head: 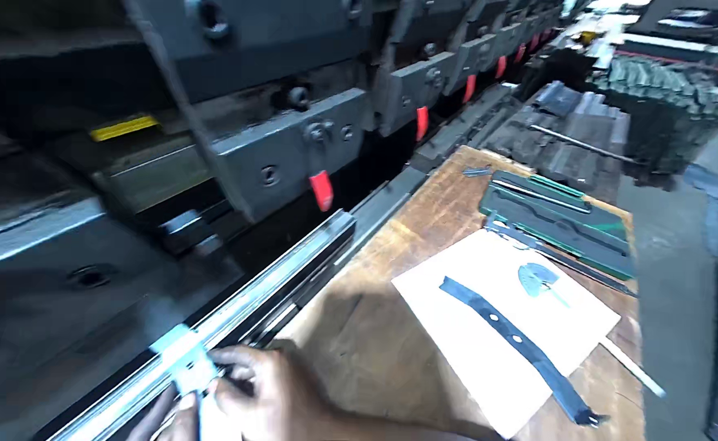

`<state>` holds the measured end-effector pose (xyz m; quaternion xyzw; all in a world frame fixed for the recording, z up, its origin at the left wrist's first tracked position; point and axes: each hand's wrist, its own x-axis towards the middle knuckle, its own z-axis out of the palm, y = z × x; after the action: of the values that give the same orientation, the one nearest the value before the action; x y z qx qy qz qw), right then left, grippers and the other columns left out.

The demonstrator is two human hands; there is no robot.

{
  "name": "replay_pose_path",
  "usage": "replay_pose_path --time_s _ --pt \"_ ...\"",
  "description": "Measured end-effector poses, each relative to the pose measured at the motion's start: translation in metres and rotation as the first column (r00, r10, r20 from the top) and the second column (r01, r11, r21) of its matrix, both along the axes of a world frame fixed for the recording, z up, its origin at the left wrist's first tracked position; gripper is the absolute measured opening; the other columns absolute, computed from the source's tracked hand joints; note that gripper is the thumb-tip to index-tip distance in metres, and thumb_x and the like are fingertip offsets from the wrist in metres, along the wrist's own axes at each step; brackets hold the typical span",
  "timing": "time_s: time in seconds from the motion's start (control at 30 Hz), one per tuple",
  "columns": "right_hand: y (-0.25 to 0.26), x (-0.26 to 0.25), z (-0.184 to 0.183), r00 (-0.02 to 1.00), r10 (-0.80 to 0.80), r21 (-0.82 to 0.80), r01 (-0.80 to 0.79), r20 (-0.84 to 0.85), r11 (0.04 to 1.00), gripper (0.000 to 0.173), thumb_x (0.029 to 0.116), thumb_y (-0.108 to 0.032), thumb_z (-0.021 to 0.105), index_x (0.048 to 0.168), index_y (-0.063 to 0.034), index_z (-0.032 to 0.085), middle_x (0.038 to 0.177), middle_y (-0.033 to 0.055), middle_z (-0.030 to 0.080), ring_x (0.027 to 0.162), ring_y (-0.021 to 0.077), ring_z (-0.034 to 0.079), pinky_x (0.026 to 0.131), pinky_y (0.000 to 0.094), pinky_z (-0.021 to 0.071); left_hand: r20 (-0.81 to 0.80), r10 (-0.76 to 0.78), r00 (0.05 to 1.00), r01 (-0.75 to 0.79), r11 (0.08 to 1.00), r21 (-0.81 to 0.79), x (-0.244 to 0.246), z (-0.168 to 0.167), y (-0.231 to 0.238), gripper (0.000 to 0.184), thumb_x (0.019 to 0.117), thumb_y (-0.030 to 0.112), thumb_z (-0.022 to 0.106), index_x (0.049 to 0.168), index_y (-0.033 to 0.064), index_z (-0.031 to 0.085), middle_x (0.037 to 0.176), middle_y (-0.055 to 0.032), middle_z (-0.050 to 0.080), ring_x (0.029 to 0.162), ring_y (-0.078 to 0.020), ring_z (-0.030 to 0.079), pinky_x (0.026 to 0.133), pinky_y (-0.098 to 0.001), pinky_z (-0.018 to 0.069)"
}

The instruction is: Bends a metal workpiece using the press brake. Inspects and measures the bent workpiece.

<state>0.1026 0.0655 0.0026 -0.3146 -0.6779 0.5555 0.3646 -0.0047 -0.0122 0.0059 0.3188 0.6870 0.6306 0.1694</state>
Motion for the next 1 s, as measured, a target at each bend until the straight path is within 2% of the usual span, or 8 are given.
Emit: replay_pose_path --time_s 0.07,0.1,0.17,0.27,0.33,0.53,0.67,1.0 --pt "-0.001 0.005 0.003 1.0 -0.005 -0.045 0.006 0.023 0.999 0.036 0.1011 -0.017 0.06 0.134 -0.0024 0.065 0.097 0.0103 0.076 0.084 0.0154 0.073 0.081 0.0361 0.0606 0.033 0.019 0.999 -0.017 0.999 -0.036 0.009 0.007 0.001 0.027 0.0949 0.002 0.064 0.119 -0.011 0.065 0.078 0.0041 0.069 0.062 0.0036 0.062 0.063 -0.0164 0.0572" --pt "-0.002 0.005 0.004 0.999 -0.011 -0.065 0.014 0.045 0.998 0.036 0.1012 -0.019 0.06 0.134 -0.0051 0.065 0.096 0.0063 0.076 0.082 0.0119 0.072 0.079 0.0335 0.0604 0.044 0.039 0.998 -0.036 0.998 -0.055 0.012 0.011 0.0 0.026 0.0945 0.002 0.066 0.118 -0.0094 0.066 0.073 0.0053 0.067 0.059 0.0035 0.061 0.06 -0.0161 0.0559" --pt "-0.004 -0.001 0.0 0.999 -0.025 -0.076 0.028 0.047 0.997 0.035 0.1005 -0.02 0.062 0.133 -0.006 0.066 0.091 0.0018 0.074 0.076 0.0085 0.07 0.072 0.0289 0.0604 0.07 0.08 0.994 -0.076 0.996 -0.048 0.013 0.012 -0.001 0.024 0.0932 0.002 0.067 0.116 -0.0056 0.07 0.065 0.0043 0.064 0.053 -0.0001 0.059 0.054 -0.0178 0.0543" --pt "-0.003 -0.004 0.0 0.999 -0.023 -0.09 0.026 0.033 0.996 0.034 0.0999 -0.016 0.063 0.131 -0.0036 0.065 0.096 0.0011 0.076 0.08 0.0082 0.073 0.073 0.0261 0.0629 0.075 0.101 0.992 -0.099 0.995 -0.03 0.008 0.001 0.001 0.026 0.0924 0.007 0.067 0.117 0.0005 0.074 0.057 0.0053 0.053 0.045 -0.0039 0.047 0.045 -0.0205 0.0451" --pt "-0.004 -0.004 0.001 0.999 -0.026 -0.091 0.029 0.035 0.995 0.034 0.0999 -0.015 0.063 0.132 -0.0032 0.065 0.098 0.0013 0.076 0.081 0.0093 0.073 0.073 0.0265 0.0637 0.079 0.098 0.992 -0.096 0.995 -0.033 0.006 -0.002 0.001 0.027 0.0925 0.01 0.069 0.118 0.0028 0.075 0.054 0.0063 0.051 0.042 -0.0043 0.044 0.042 -0.0212 0.0423" --pt "-0.005 -0.003 0.002 1.0 -0.019 -0.105 0.019 0.0 0.994 0.034 0.1002 -0.013 0.063 0.132 -0.001 0.065 0.09 0.002 0.076 0.075 0.0105 0.072 0.069 0.0261 0.0629 0.052 0.109 0.993 -0.109 0.994 -0.003 0.007 -0.003 0.0 0.026 0.0914 0.008 0.069 0.115 0.0016 0.075 0.052 0.0083 0.049 0.04 -0.002 0.041 0.039 -0.0197 0.0381" --pt "-0.004 -0.003 -0.001 1.0 -0.015 -0.093 0.013 -0.024 0.996 0.034 0.1004 -0.013 0.062 0.132 0.0001 0.065 0.082 0.0009 0.073 0.065 0.0093 0.067 0.06 0.0239 0.0583 0.053 0.117 0.992 -0.117 0.993 -0.005 0.007 -0.002 0.001 0.026 0.0909 0.006 0.07 0.115 0.0001 0.075 0.051 0.0077 0.047 0.04 -0.0023 0.039 0.038 -0.0192 0.0361" --pt "-0.005 -0.002 0.001 1.0 -0.024 -0.097 0.023 -0.016 0.995 0.034 0.0998 -0.013 0.062 0.131 0.0003 0.065 0.082 0.0012 0.073 0.064 0.0088 0.067 0.061 0.0232 0.059 0.022 0.108 0.994 -0.108 0.994 0.007 0.007 -0.002 0.0 0.027 0.0899 0.006 0.07 0.116 -0.0007 0.075 0.052 0.0088 0.047 0.04 -0.0011 0.037 0.038 -0.0178 0.0343"
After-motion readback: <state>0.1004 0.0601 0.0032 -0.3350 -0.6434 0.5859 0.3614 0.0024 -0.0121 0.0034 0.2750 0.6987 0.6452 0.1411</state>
